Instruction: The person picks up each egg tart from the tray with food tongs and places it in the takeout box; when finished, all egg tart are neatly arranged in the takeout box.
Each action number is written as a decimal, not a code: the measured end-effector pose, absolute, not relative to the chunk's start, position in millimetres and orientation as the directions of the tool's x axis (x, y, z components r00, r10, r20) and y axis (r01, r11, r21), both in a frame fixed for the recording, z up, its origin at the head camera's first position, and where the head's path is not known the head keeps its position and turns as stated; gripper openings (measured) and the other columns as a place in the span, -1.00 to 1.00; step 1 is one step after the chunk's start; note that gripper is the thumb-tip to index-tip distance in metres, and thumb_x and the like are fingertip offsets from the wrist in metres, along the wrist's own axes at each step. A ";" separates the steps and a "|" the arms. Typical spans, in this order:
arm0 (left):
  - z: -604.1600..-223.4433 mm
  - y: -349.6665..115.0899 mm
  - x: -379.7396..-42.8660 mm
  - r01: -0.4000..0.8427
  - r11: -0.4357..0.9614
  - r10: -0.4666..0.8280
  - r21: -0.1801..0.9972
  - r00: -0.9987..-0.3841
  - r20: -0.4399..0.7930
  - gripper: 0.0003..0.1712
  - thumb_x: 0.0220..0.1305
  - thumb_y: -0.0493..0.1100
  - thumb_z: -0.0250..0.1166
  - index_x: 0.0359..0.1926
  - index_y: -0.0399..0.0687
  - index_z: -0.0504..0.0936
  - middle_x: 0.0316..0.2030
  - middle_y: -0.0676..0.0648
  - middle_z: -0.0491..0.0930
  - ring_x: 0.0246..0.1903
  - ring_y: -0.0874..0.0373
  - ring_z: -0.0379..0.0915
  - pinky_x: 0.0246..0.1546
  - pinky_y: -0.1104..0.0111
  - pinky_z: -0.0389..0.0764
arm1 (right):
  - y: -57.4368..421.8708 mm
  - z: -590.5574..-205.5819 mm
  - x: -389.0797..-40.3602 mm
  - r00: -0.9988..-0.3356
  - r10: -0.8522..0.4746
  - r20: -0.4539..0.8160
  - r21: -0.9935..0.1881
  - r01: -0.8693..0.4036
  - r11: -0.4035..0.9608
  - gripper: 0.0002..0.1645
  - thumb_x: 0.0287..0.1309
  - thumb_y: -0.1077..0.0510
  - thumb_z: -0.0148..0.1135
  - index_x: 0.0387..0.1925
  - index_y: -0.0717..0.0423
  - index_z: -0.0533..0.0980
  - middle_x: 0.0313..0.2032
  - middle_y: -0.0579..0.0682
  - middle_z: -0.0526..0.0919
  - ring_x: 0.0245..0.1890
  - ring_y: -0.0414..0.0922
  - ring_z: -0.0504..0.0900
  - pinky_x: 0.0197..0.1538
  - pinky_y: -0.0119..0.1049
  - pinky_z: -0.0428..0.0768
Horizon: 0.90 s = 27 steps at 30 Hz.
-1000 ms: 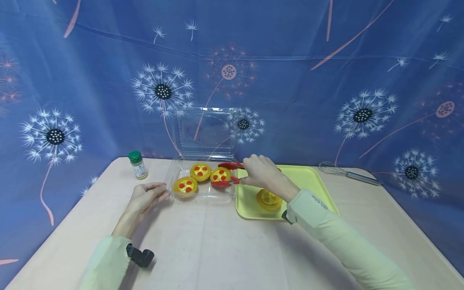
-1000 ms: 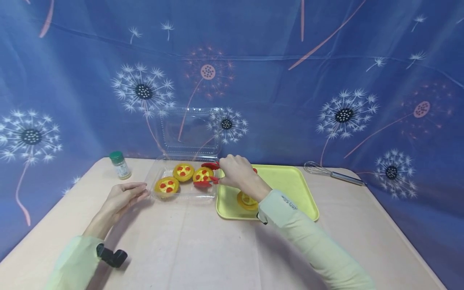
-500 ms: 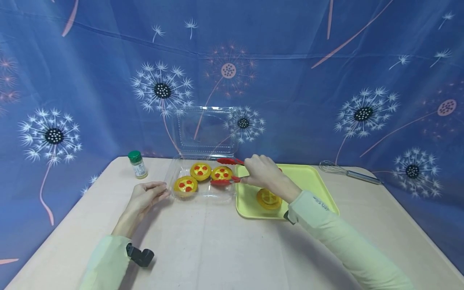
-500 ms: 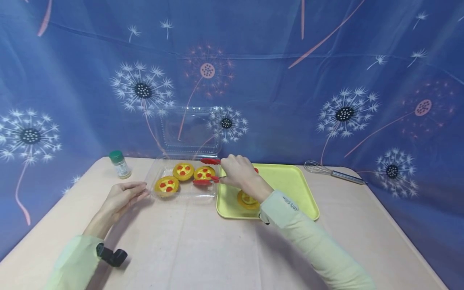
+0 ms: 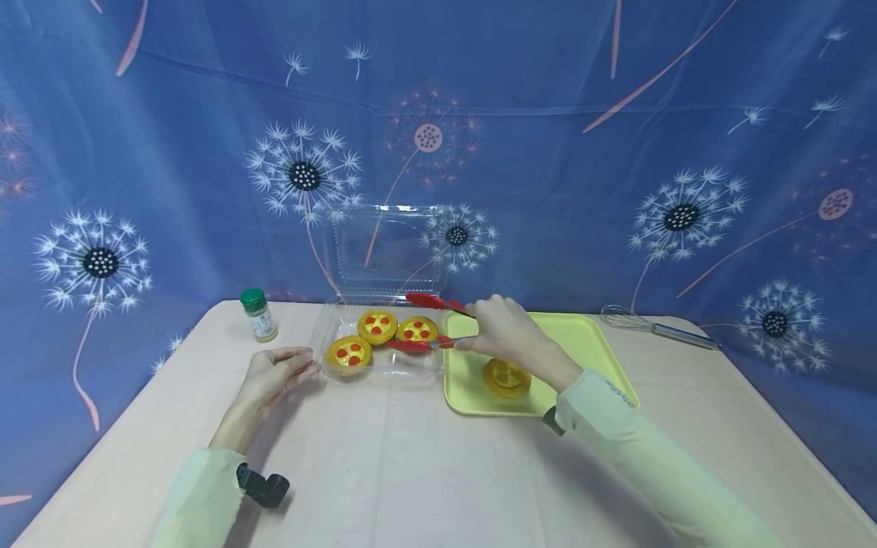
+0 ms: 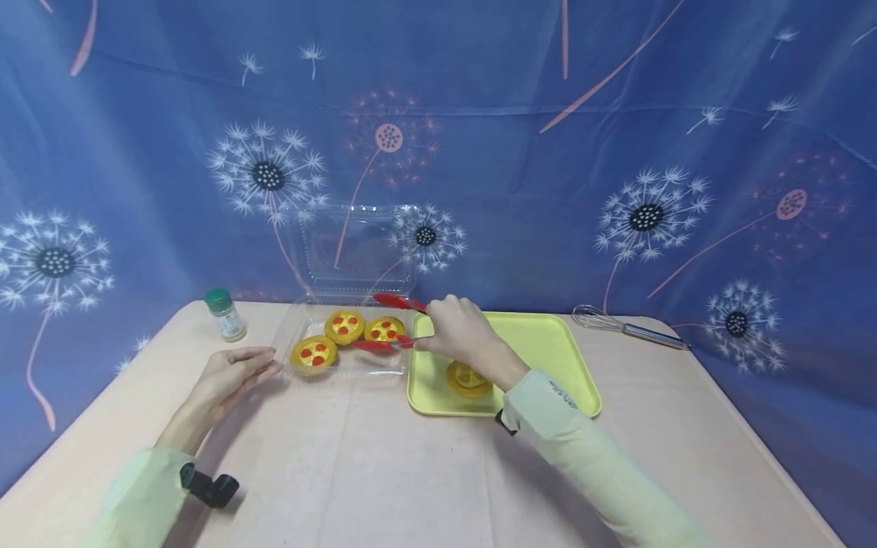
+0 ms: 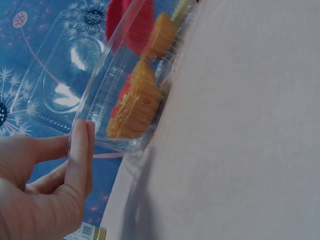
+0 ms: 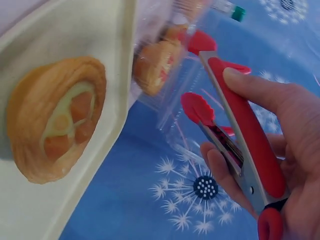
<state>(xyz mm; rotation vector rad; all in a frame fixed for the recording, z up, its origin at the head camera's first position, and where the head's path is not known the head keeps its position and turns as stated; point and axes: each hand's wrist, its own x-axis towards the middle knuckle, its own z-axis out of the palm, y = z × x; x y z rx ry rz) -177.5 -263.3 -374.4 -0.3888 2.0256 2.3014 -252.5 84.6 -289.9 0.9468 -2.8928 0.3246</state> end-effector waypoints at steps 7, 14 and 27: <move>-375.4 -263.0 -176.4 -0.204 -0.145 -0.125 0.968 -0.967 -0.222 -0.41 0.42 -0.38 0.07 0.34 -0.63 0.13 -0.10 -0.19 0.51 -0.29 0.33 0.62 -0.05 0.50 0.69 | 109.9 -275.1 -240.6 -0.875 -0.469 0.124 -0.416 -0.474 0.776 -0.19 -0.06 -0.19 0.50 0.10 0.30 0.56 -0.72 0.02 0.52 -0.83 -0.24 -0.08 -0.73 -0.47 -0.09; -376.5 -264.2 -175.4 -0.212 -0.140 -0.121 0.967 -0.966 -0.229 -0.40 0.43 -0.36 0.07 0.35 -0.62 0.10 0.04 -0.29 0.42 -0.26 0.33 0.61 -0.01 0.49 0.68 | 148.2 -272.3 -227.3 -0.910 -0.401 0.107 -0.483 -0.400 0.779 -0.13 -0.03 -0.19 0.48 0.23 0.21 0.48 -0.83 -0.20 0.07 -0.81 -0.22 0.03 -0.73 -0.47 0.02; -374.2 -264.2 -176.9 -0.217 -0.149 -0.105 0.965 -0.967 -0.234 -0.41 0.43 -0.38 0.06 0.34 -0.63 0.10 -0.21 -0.09 0.59 -0.32 0.34 0.63 -0.05 0.49 0.70 | 223.8 -289.4 -200.3 -0.947 -0.314 0.067 -0.458 -0.309 0.834 -0.10 -0.10 -0.26 0.49 0.16 0.25 0.54 -0.75 -0.22 0.02 -0.74 -0.25 -0.05 -0.71 -0.44 -0.04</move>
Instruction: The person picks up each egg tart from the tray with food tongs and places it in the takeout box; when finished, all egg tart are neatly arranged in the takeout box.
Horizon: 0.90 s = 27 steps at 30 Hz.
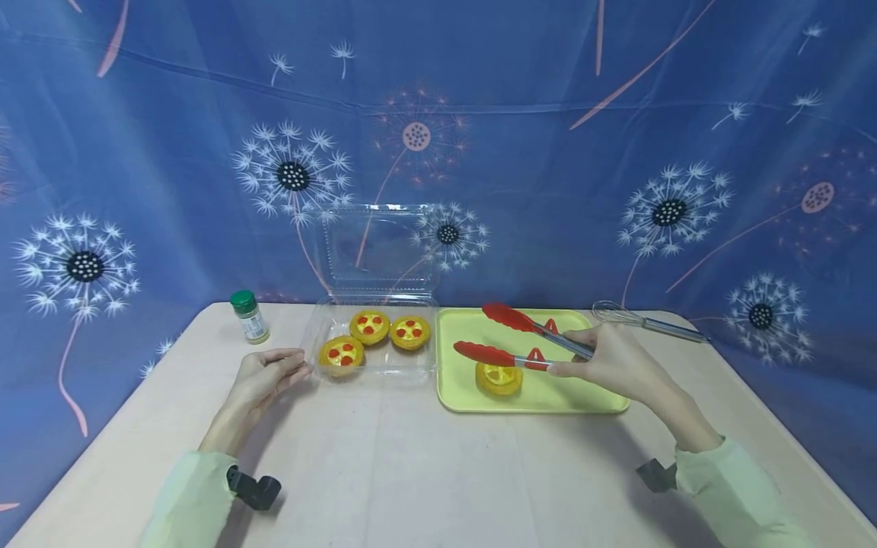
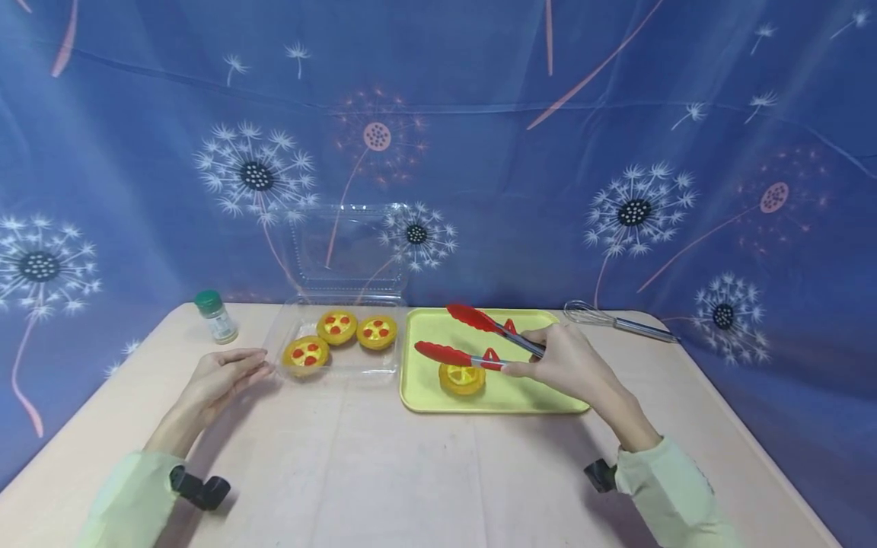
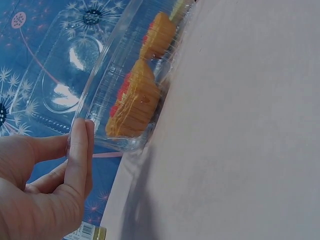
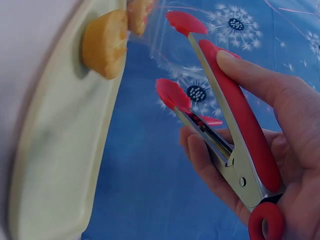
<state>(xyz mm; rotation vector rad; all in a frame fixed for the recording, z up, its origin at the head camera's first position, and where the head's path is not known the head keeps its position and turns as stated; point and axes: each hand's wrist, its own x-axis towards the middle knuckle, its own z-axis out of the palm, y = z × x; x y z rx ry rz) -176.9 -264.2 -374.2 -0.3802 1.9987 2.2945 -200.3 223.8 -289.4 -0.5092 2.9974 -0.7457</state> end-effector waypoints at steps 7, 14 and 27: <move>-375.6 -265.3 -177.6 -0.214 -0.137 -0.104 0.967 -0.968 -0.229 -0.41 0.43 -0.38 0.05 0.34 -0.64 0.10 -0.18 -0.11 0.58 -0.31 0.35 0.63 -0.05 0.50 0.69 | 240.1 -301.3 -191.3 -0.947 -0.321 0.023 -0.471 -0.294 0.832 -0.14 -0.09 -0.18 0.52 0.11 0.35 0.55 -0.77 -0.24 0.01 -0.76 -0.26 -0.06 -0.72 -0.49 -0.04; -375.5 -265.4 -178.0 -0.211 -0.143 -0.100 0.967 -0.969 -0.227 -0.42 0.44 -0.37 0.05 0.34 -0.64 0.10 -0.21 -0.07 0.58 -0.31 0.35 0.63 -0.05 0.50 0.69 | 245.4 -312.2 -186.0 -0.943 -0.334 0.005 -0.476 -0.296 0.828 -0.15 -0.09 -0.15 0.52 0.09 0.39 0.55 -0.79 -0.24 0.08 -0.77 -0.27 0.02 -0.74 -0.49 0.02; -374.8 -264.5 -176.9 -0.213 -0.149 -0.101 0.966 -0.968 -0.229 -0.42 0.43 -0.37 0.06 0.34 -0.63 0.11 -0.20 -0.06 0.58 -0.30 0.35 0.63 -0.05 0.50 0.69 | 248.5 -325.4 -180.3 -0.923 -0.382 0.048 -0.478 -0.357 0.802 -0.28 -0.09 -0.05 0.54 0.04 0.35 0.59 -0.77 -0.22 0.30 -0.77 -0.31 0.07 -0.73 -0.52 0.06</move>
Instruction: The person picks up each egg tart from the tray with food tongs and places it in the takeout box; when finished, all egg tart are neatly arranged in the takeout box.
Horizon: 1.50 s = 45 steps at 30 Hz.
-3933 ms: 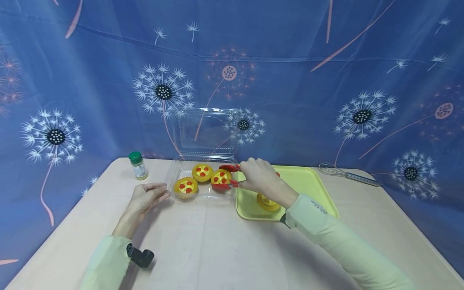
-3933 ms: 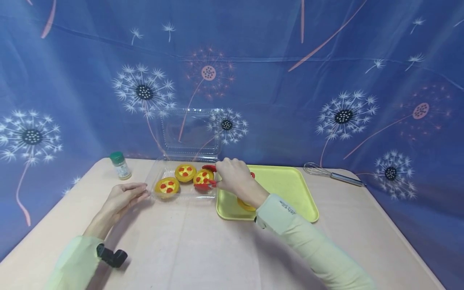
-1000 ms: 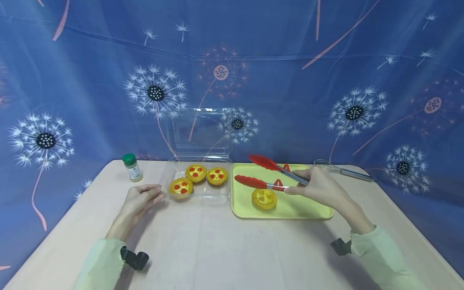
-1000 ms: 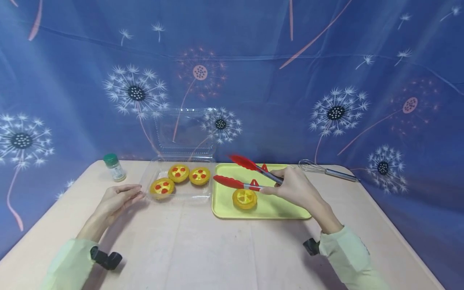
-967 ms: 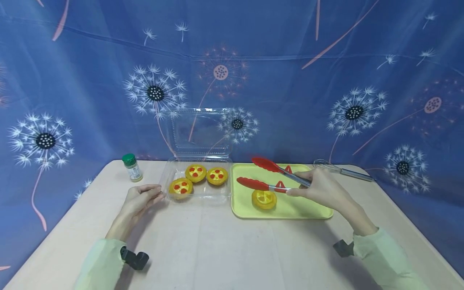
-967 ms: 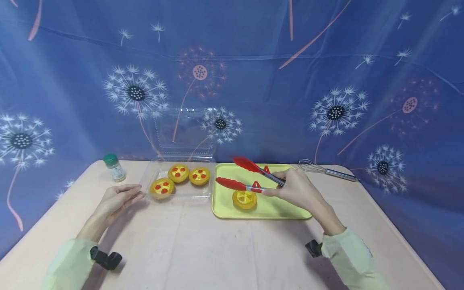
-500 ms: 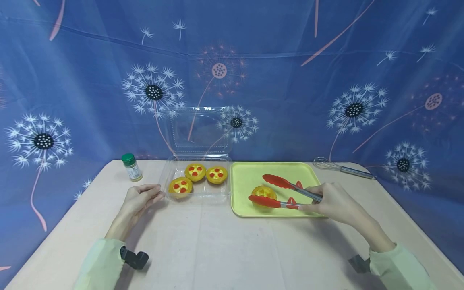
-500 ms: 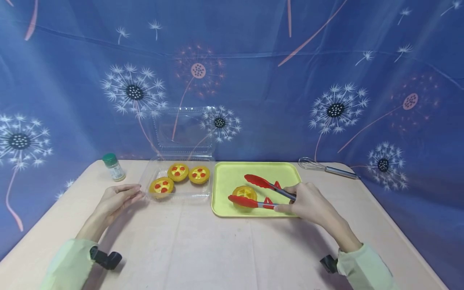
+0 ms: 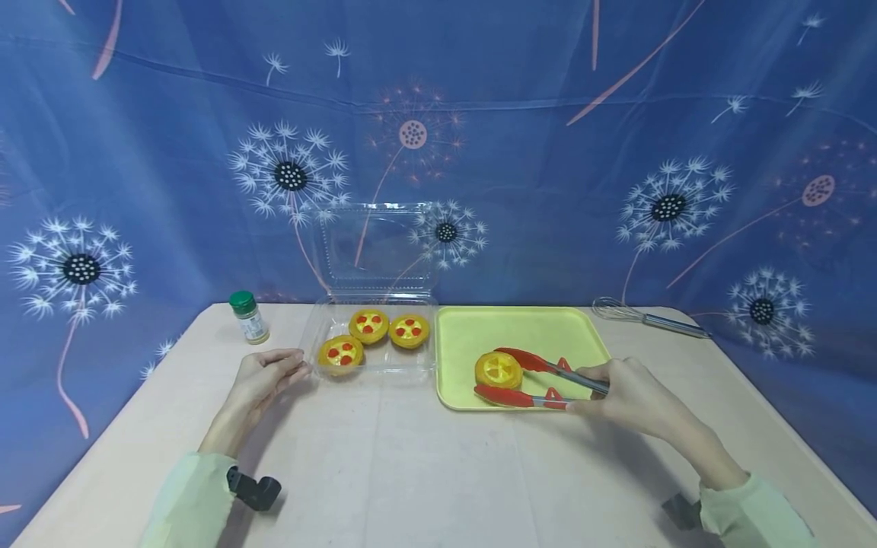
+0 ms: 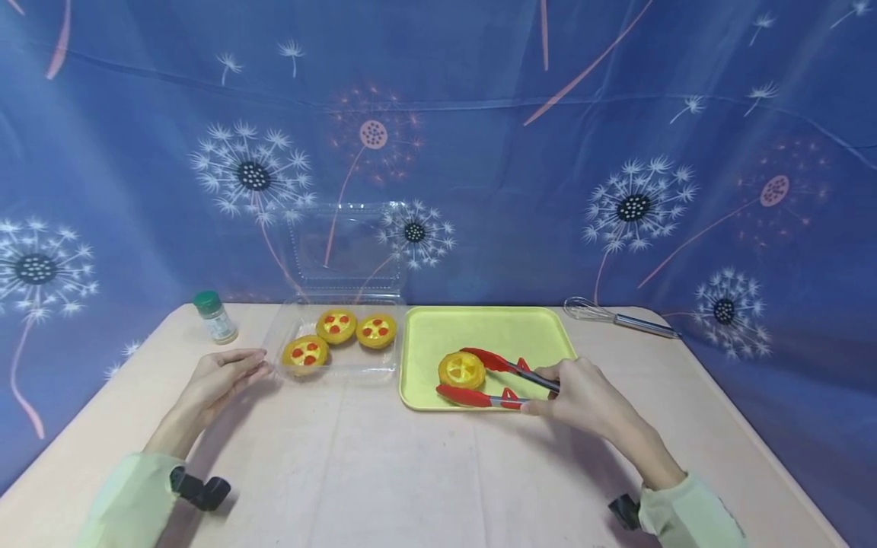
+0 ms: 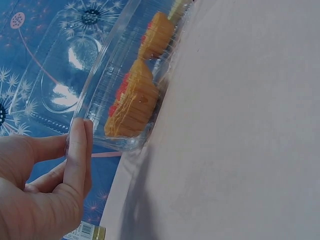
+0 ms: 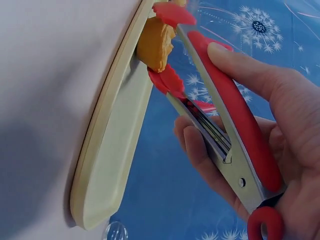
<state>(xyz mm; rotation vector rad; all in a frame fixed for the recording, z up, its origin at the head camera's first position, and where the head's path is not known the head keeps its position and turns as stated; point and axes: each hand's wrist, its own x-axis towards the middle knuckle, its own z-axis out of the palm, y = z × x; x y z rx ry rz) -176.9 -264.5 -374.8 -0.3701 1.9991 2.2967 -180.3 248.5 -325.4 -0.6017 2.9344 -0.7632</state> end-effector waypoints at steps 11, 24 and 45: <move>-376.0 -265.2 -177.7 -0.233 -0.159 -0.107 0.959 -0.962 -0.251 -0.40 0.43 -0.35 0.08 0.36 -0.59 0.12 -0.18 -0.07 0.58 -0.29 0.34 0.63 -0.04 0.48 0.70 | 250.6 -331.9 -179.2 -0.940 -0.334 0.067 -0.497 -0.322 0.806 -0.35 -0.06 -0.05 0.52 0.00 0.32 0.63 -0.76 -0.24 0.17 -0.75 -0.30 0.02 -0.74 -0.50 0.07; -378.4 -266.6 -179.7 -0.222 -0.152 -0.110 0.963 -0.965 -0.240 -0.41 0.43 -0.36 0.09 0.34 -0.60 0.15 -0.18 -0.08 0.59 -0.30 0.34 0.64 -0.05 0.48 0.70 | 250.1 -314.4 -193.6 -0.952 -0.296 0.080 -0.561 -0.288 0.776 -0.26 -0.07 -0.19 0.51 0.00 0.29 0.64 -0.44 -0.09 0.72 -0.66 -0.27 0.23 -0.68 -0.41 0.20; -377.8 -265.1 -177.9 -0.211 -0.131 -0.112 0.969 -0.968 -0.226 -0.42 0.44 -0.35 0.06 0.34 -0.62 0.14 -0.11 -0.15 0.56 -0.28 0.34 0.63 -0.04 0.49 0.69 | 158.6 -296.8 -225.2 -0.888 -0.458 0.043 -0.647 -0.374 0.664 -0.57 -0.05 -0.11 0.51 -0.16 0.04 0.73 -0.60 -0.15 0.60 -0.68 -0.23 0.15 -0.65 -0.42 0.07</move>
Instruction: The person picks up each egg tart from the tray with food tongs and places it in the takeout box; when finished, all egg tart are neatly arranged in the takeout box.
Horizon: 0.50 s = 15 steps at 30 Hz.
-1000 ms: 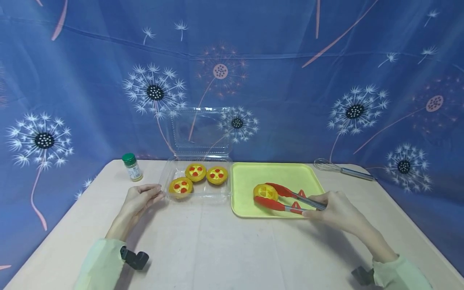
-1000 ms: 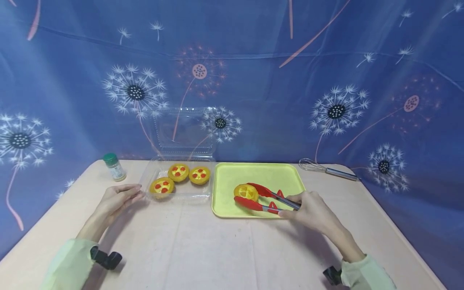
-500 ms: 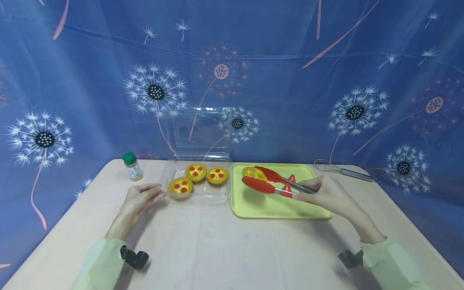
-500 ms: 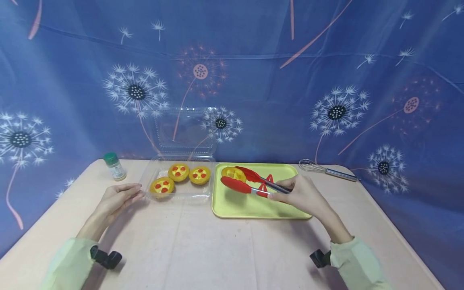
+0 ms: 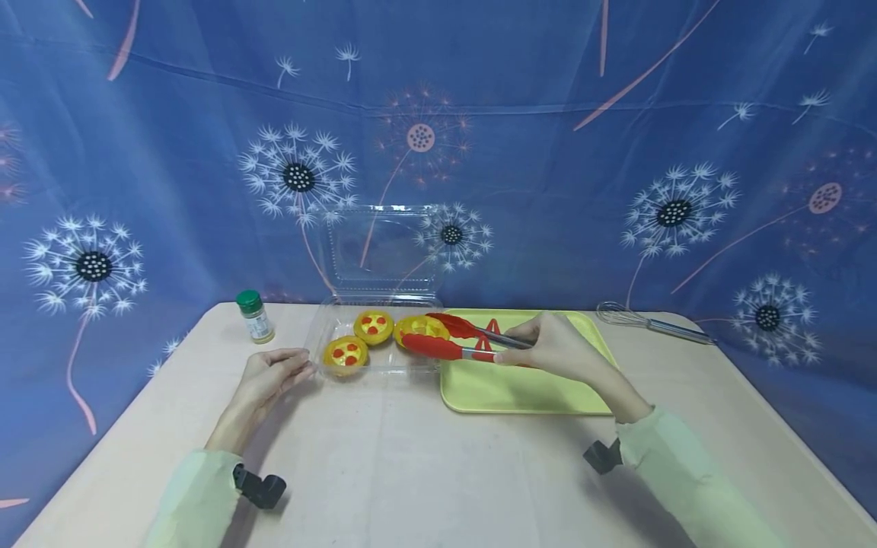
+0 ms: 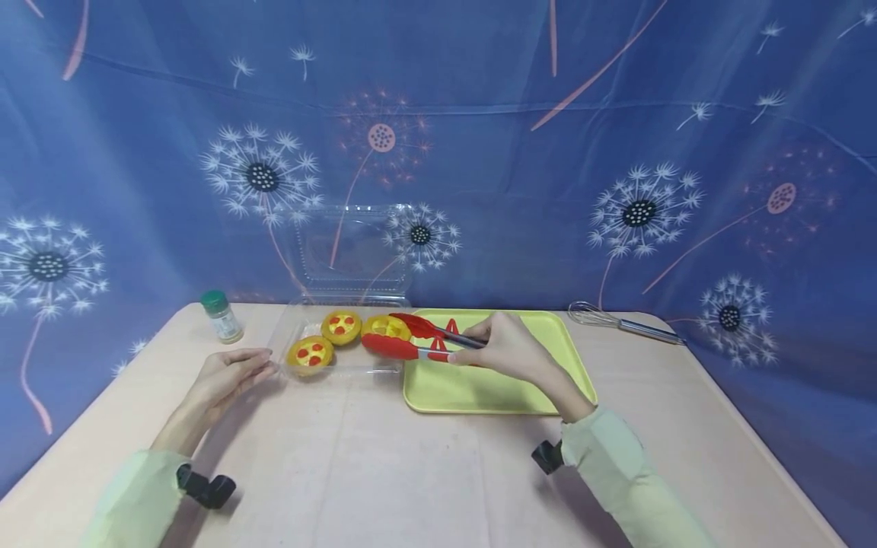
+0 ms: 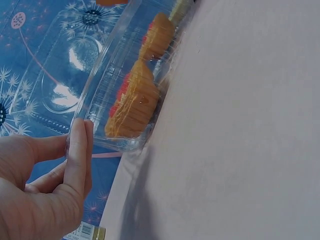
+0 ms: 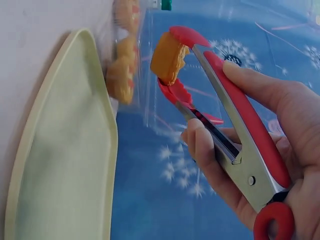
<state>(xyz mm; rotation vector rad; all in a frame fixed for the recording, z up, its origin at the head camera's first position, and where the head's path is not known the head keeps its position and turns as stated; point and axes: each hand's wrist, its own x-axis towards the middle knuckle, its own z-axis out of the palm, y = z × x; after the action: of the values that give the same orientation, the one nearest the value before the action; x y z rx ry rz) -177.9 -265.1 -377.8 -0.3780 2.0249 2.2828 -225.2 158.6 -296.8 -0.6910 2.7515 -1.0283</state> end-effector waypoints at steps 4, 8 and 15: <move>-378.9 -264.4 -178.1 -0.207 -0.136 -0.110 0.969 -0.969 -0.222 -0.43 0.44 -0.36 0.05 0.34 -0.63 0.13 -0.17 -0.12 0.58 -0.29 0.34 0.62 -0.05 0.50 0.69 | 142.1 -300.5 -231.9 -0.873 -0.486 0.024 -0.660 -0.379 0.649 -0.63 -0.07 -0.06 0.53 -0.23 0.05 0.75 -0.67 -0.18 0.55 -0.69 -0.24 0.12 -0.65 -0.44 0.05; -380.0 -263.6 -177.5 -0.207 -0.143 -0.110 0.968 -0.968 -0.224 -0.43 0.44 -0.37 0.06 0.33 -0.64 0.13 -0.12 -0.16 0.55 -0.27 0.32 0.62 -0.04 0.49 0.69 | 129.4 -304.4 -237.0 -0.868 -0.497 -0.006 -0.670 -0.366 0.646 -0.60 -0.08 -0.03 0.54 -0.20 0.08 0.75 -0.66 -0.17 0.58 -0.69 -0.24 0.07 -0.63 -0.44 0.03; -378.5 -264.9 -177.4 -0.208 -0.137 -0.125 0.968 -0.966 -0.225 -0.44 0.45 -0.36 0.06 0.33 -0.62 0.15 -0.03 -0.24 0.52 -0.26 0.33 0.62 -0.02 0.49 0.69 | 114.6 -308.4 -245.0 -0.846 -0.533 -0.012 -0.665 -0.392 0.636 -0.76 -0.06 -0.03 0.53 -0.37 0.01 0.77 -0.71 -0.20 0.51 -0.68 -0.26 0.06 -0.61 -0.45 0.01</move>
<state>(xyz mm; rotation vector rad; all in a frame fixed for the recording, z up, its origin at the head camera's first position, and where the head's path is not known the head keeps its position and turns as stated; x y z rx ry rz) -177.4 -264.9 -378.5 -0.3910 2.0258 2.2942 -245.0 114.6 -308.4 -0.7592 2.6495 -1.0033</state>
